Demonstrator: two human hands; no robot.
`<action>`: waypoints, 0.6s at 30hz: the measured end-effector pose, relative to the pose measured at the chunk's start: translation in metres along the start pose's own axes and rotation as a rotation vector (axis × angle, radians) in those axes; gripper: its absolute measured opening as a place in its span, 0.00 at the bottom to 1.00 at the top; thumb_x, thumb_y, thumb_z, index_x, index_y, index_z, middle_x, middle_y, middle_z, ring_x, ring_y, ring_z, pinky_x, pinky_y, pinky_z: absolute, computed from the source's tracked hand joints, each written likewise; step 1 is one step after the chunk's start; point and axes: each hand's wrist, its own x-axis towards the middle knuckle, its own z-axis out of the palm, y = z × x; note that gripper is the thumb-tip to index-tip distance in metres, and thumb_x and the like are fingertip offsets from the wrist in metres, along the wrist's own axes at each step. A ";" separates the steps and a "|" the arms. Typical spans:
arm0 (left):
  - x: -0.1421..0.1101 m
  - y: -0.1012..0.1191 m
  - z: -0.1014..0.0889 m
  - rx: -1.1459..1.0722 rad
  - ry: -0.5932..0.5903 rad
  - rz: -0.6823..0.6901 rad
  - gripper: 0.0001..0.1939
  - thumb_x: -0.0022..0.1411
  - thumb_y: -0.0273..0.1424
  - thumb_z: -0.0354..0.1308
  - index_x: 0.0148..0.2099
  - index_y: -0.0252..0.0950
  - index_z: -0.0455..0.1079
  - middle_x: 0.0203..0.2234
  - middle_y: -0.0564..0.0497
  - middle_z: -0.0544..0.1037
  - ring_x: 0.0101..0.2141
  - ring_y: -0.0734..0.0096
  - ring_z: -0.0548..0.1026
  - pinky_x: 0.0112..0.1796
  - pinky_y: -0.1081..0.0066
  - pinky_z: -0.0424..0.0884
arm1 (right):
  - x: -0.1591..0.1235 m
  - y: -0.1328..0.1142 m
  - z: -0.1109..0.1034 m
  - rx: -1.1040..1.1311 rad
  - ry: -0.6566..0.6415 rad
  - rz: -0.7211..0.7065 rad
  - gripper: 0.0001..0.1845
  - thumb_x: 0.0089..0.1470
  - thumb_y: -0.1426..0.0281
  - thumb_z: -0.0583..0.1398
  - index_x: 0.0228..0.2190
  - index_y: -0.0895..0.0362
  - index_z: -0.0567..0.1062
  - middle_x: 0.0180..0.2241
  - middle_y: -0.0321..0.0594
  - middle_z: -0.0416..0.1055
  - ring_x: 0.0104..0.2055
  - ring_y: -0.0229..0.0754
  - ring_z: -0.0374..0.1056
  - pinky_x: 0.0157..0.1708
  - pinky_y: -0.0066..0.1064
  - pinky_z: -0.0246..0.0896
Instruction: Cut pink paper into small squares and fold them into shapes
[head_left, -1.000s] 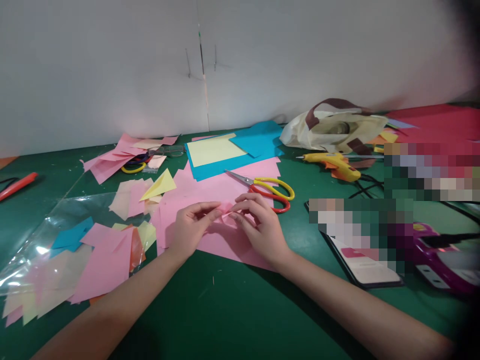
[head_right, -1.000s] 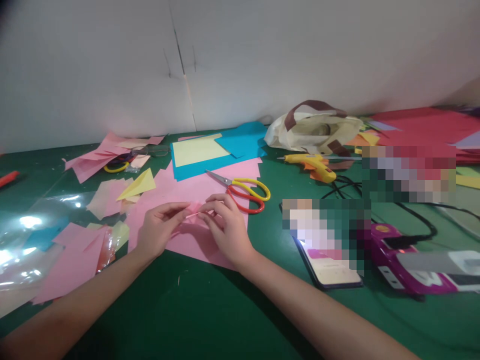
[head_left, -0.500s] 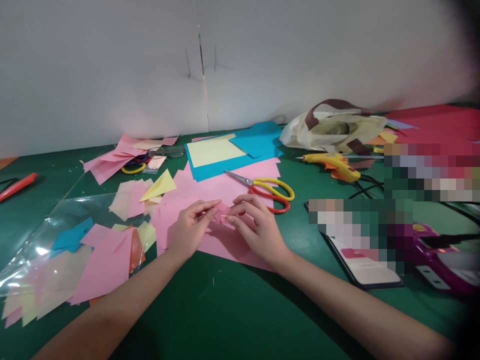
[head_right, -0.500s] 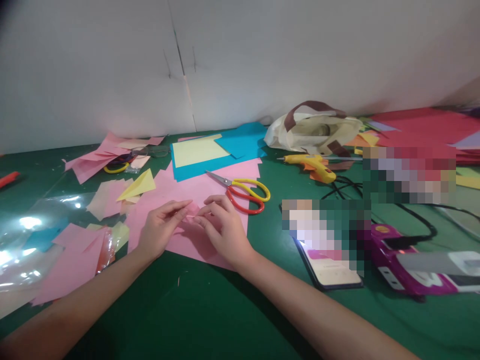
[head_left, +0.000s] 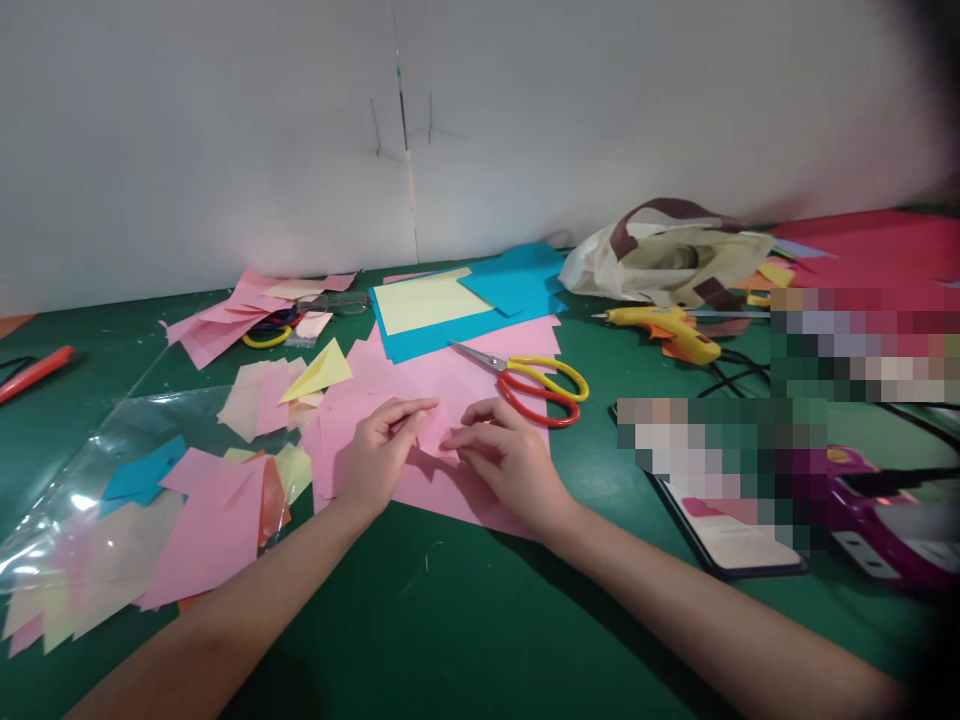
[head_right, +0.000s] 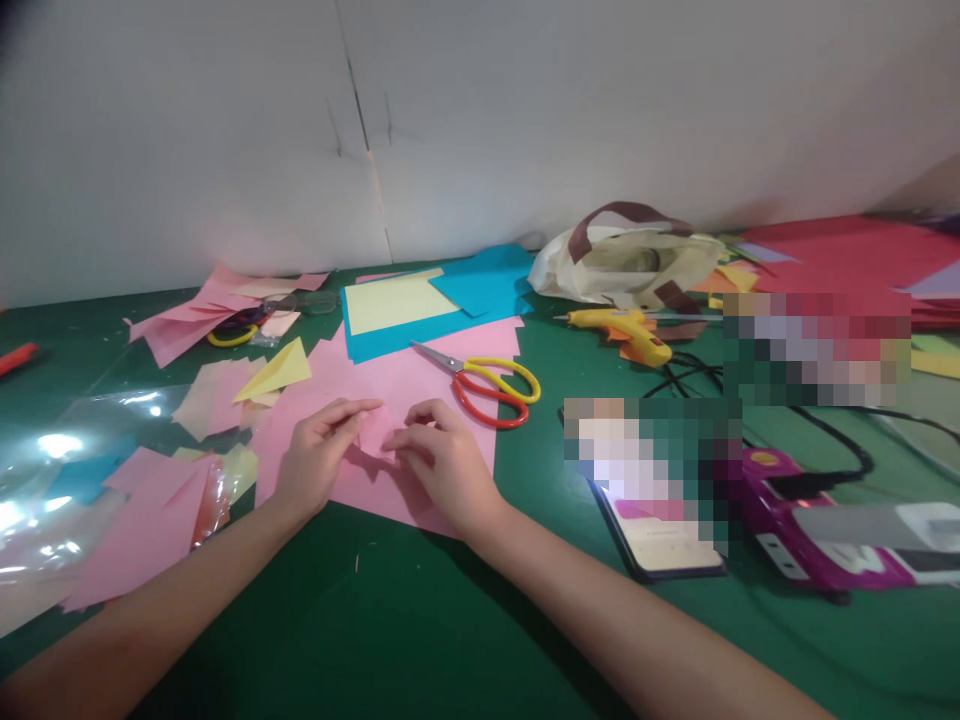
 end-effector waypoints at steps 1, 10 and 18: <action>0.000 0.001 0.000 0.010 -0.003 0.001 0.11 0.59 0.32 0.54 0.42 0.37 0.76 0.38 0.48 0.78 0.41 0.68 0.73 0.44 0.69 0.68 | 0.000 0.000 0.000 0.023 -0.009 0.026 0.12 0.50 0.79 0.57 0.29 0.54 0.79 0.36 0.42 0.66 0.39 0.42 0.68 0.39 0.37 0.67; -0.004 0.013 0.004 0.000 0.001 -0.047 0.08 0.54 0.33 0.61 0.37 0.39 0.77 0.37 0.49 0.81 0.40 0.64 0.77 0.45 0.64 0.73 | 0.007 -0.008 -0.006 0.301 0.012 0.347 0.07 0.50 0.66 0.61 0.28 0.56 0.78 0.27 0.39 0.76 0.28 0.39 0.70 0.32 0.33 0.67; -0.006 0.009 0.010 -0.199 -0.073 -0.185 0.19 0.48 0.35 0.65 0.44 0.34 0.75 0.31 0.48 0.81 0.32 0.65 0.79 0.33 0.65 0.80 | 0.006 -0.002 -0.003 0.294 0.115 0.356 0.05 0.49 0.70 0.61 0.29 0.56 0.78 0.32 0.41 0.78 0.34 0.42 0.72 0.37 0.36 0.67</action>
